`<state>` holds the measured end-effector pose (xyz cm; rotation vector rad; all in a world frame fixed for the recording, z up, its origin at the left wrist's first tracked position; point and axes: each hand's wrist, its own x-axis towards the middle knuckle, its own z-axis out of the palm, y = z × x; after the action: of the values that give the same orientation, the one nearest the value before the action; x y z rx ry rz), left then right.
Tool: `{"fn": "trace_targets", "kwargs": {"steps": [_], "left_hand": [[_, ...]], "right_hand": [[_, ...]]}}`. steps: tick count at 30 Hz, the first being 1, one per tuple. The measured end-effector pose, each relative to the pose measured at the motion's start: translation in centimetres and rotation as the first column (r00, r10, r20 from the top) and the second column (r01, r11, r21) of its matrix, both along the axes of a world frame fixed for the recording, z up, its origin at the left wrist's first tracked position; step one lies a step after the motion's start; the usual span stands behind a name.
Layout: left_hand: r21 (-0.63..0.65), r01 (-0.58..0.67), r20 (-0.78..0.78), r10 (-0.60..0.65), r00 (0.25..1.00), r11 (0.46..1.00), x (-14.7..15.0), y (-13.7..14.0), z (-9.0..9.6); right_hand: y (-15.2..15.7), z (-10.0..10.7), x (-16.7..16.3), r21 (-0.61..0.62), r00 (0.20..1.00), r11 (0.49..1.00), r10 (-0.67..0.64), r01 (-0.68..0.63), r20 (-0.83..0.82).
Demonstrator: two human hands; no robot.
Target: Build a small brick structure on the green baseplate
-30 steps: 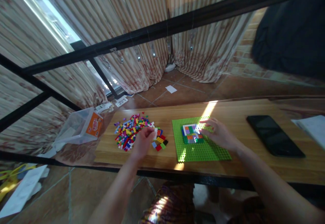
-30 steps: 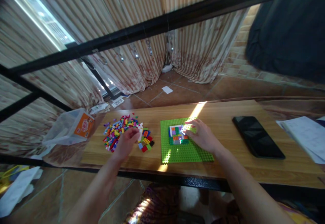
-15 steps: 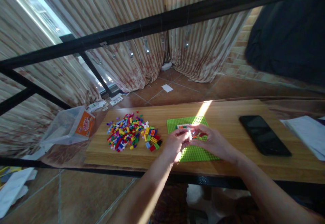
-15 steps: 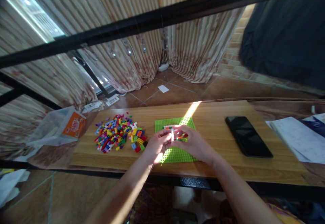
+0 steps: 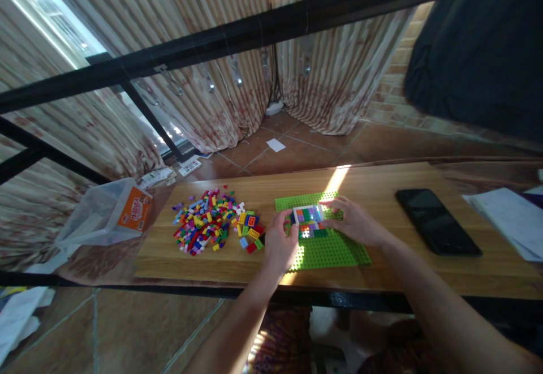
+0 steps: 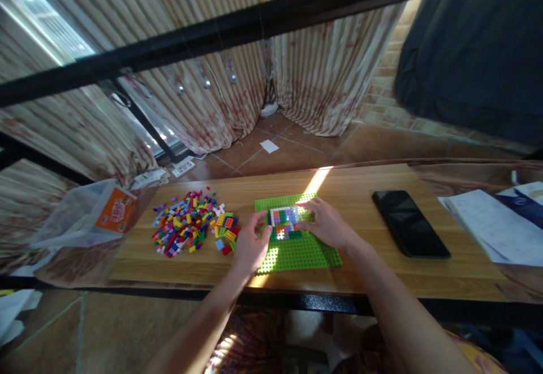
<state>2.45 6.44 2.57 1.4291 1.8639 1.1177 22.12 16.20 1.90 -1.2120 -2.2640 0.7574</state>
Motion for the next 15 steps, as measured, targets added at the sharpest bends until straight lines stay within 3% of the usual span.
{"fn": "trace_targets", "kwargs": {"steps": [3,8,15], "left_hand": [[0.017,0.129,-0.167,-0.124,0.978,0.992,0.3,0.3,0.6],[-0.084,0.254,-0.401,-0.266,0.877,0.964,1.1,1.4,0.5],[-0.042,0.275,-0.661,-0.233,0.713,0.960,2.2,1.6,-0.2]], "right_hand": [[0.3,0.0,-0.1,-0.003,0.999,1.000,0.014,-0.014,0.042],[1.3,-0.5,0.1,-0.043,0.995,0.996,0.082,-0.079,0.057],[1.9,-1.1,0.1,-0.064,0.994,0.992,0.107,-0.106,0.015]]}}
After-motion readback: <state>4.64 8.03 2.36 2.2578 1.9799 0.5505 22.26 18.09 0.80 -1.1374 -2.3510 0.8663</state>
